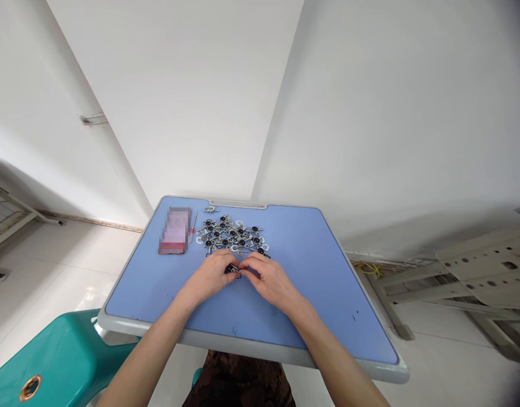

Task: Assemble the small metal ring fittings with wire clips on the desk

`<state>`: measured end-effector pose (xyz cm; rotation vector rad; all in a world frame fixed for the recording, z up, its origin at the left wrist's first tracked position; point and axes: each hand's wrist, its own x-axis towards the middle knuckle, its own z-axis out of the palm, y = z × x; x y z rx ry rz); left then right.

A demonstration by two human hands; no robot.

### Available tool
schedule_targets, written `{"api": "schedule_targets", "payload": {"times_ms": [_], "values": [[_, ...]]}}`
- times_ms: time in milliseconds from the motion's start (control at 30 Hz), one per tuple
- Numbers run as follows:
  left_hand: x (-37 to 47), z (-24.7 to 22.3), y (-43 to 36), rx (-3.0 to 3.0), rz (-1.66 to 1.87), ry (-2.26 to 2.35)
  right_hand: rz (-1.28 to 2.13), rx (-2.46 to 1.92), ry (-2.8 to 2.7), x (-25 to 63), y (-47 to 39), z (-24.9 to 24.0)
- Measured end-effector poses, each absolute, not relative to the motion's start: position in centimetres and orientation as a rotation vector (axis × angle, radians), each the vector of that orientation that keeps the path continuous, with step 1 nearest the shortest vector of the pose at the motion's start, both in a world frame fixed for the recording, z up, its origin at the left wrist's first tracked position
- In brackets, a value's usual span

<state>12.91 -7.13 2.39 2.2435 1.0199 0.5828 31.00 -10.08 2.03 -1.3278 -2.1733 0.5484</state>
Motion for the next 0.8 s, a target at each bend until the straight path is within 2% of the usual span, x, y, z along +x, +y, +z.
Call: {"api": "schedule_targets", "payload": {"times_ms": [800], "values": [[12.81, 2.49, -7.19, 2.221, 0.590, 1.019, 0.615, -1.326, -2.000, 30.76, -9.88, 1.81]]}}
